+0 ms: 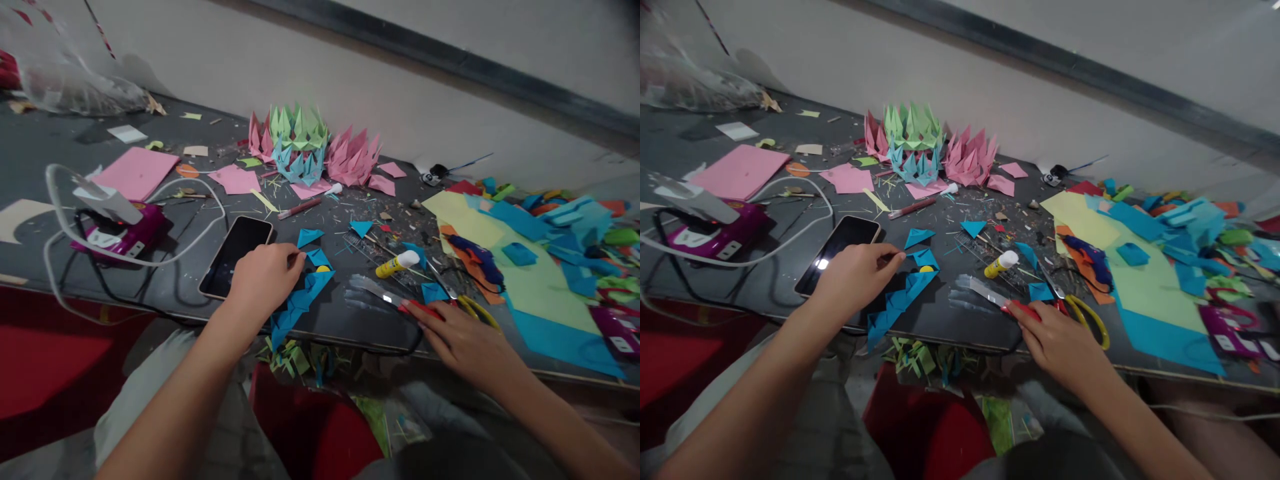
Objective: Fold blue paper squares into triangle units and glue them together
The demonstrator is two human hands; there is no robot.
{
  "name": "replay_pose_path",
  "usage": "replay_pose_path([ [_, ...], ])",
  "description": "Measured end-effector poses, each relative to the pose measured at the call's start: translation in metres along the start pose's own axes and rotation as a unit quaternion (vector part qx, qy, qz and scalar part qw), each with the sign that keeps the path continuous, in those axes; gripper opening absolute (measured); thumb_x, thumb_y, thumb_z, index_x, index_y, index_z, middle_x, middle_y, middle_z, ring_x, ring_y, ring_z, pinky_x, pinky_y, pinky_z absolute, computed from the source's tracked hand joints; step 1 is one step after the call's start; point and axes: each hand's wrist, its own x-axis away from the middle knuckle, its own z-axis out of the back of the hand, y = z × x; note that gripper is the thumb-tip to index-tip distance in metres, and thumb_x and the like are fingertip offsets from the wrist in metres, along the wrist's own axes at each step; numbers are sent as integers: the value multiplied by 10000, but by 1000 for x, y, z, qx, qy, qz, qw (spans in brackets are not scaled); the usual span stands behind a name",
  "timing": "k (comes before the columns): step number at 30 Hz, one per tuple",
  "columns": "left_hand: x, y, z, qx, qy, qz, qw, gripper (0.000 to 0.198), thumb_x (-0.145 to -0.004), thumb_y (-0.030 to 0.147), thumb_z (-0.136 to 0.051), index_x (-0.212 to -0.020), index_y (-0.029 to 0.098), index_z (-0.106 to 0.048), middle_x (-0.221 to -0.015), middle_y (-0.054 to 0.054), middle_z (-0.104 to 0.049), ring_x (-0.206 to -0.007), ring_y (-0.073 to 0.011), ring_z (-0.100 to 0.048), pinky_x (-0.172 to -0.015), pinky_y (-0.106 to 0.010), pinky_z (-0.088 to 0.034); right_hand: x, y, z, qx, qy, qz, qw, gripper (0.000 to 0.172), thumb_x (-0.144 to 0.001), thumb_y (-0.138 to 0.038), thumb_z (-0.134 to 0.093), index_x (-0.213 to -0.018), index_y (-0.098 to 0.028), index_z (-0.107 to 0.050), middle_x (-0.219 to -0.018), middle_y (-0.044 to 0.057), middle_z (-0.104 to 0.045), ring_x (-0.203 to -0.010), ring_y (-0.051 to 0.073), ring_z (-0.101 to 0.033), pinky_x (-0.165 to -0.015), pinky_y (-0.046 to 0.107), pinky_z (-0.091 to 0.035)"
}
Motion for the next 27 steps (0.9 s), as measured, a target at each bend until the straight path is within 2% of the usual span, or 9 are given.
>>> replay_pose_path([
  [10, 1, 1, 0, 6, 0, 2, 1000, 326, -832, 393, -392, -865, 227, -670, -727, -56, -658, -654, -198, -594, -522, -257, -347, 28, 9, -8, -30, -5, -38, 999, 394, -884, -258, -316, -1194, -236, -557, -854, 75, -629, -749, 174, -622, -594, 272, -503],
  [15, 2, 4, -1, 10, -1, -8, 1000, 332, -837, 401, -384, -874, 236, -670, -739, -49, -668, -667, -200, -599, -521, -251, -344, 37, 10, 2, -6, 24, -44, 999, 376, -883, -284, -346, -1173, -243, -582, -902, 87, -633, -802, 196, -631, -507, 248, -491],
  [20, 2, 5, -2, 0, 2, -19, 1000, 359, -854, 400, -357, -814, 213, -661, -727, -51, -667, -665, -194, -602, -504, -239, -326, 16, -4, 9, -36, 8, -47, 998, 389, -902, -291, -313, -1201, -241, -558, -852, 74, -623, -729, 162, -614, -569, 252, -489],
  [24, 2, 5, -3, -3, -1, -29, 1000, 374, -862, 403, -345, -791, 206, -654, -722, -54, -661, -638, -187, -590, -505, -242, -322, -9, -14, 3, -30, -10, -47, 998, 392, -912, -271, -296, -1215, -225, -541, -897, 73, -619, -732, 159, -611, -582, 255, -483],
  [27, 1, 5, -3, -4, -3, -26, 1000, 371, -860, 401, -347, -795, 208, -656, -711, -52, -658, -634, -189, -588, -500, -246, -313, -18, -15, -5, -26, -25, -42, 998, 390, -913, -253, -296, -1219, -214, -534, -909, 73, -611, -743, 165, -612, -580, 259, -483],
])
